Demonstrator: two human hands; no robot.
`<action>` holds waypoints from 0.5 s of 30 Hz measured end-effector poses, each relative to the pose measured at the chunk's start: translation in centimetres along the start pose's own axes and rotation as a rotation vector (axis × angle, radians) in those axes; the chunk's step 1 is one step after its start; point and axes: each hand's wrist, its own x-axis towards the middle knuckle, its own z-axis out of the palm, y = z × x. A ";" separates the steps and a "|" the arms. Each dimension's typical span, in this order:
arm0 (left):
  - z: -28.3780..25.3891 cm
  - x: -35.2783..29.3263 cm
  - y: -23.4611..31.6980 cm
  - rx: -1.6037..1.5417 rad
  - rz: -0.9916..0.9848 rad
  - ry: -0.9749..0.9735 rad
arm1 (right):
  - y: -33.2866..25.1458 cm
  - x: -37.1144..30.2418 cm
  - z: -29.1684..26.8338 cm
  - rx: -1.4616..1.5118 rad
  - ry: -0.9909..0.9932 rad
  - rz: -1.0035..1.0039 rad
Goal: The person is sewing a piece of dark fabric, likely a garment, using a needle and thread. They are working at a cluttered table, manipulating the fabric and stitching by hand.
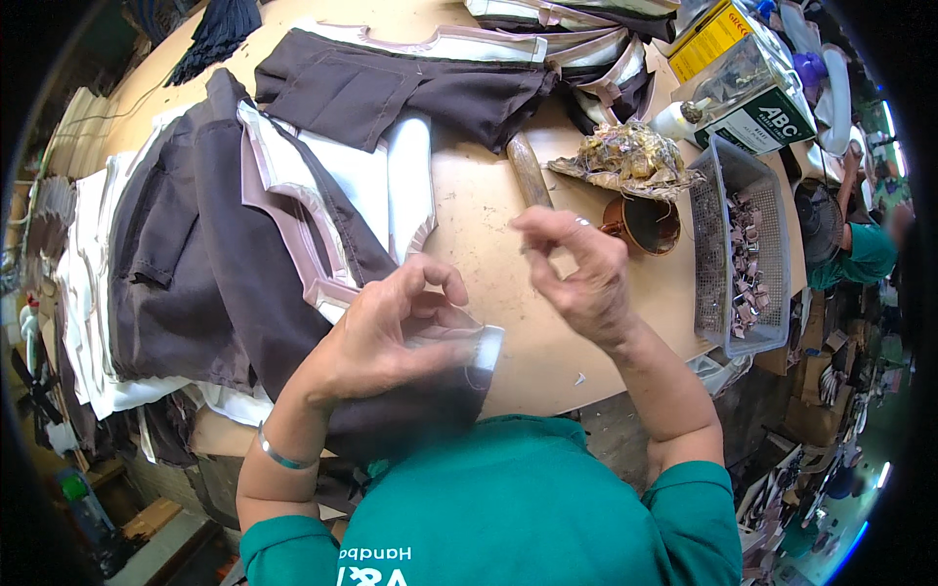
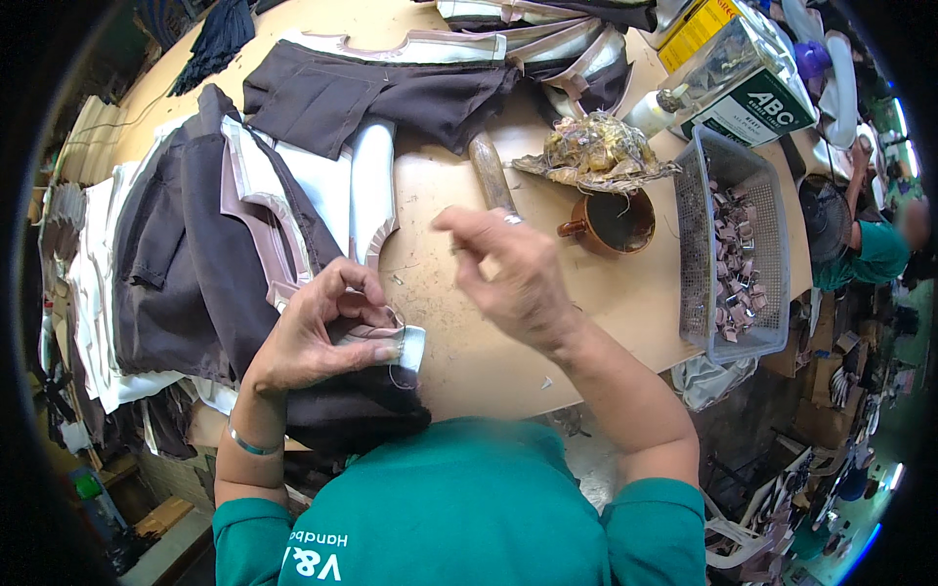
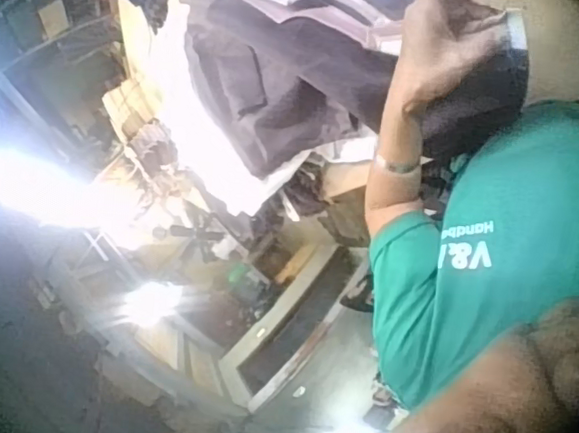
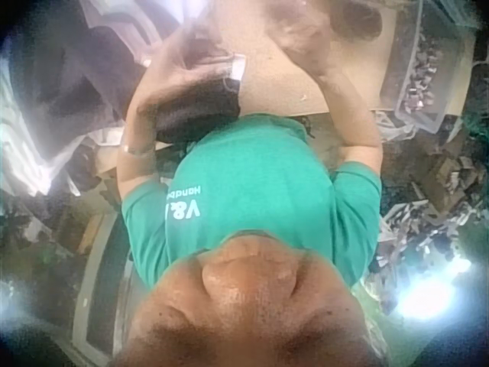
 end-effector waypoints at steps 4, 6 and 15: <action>-0.4 -1.0 0.6 0.578 0.055 0.072 | -0.4 -1.6 -1.5 0.086 -0.049 0.278; -0.3 -1.5 1.0 0.704 0.095 0.250 | -0.2 -2.5 -2.3 0.013 -0.127 0.318; 1.2 -1.6 -2.9 0.885 0.866 0.446 | -1.2 -3.7 -2.1 0.062 -0.015 0.257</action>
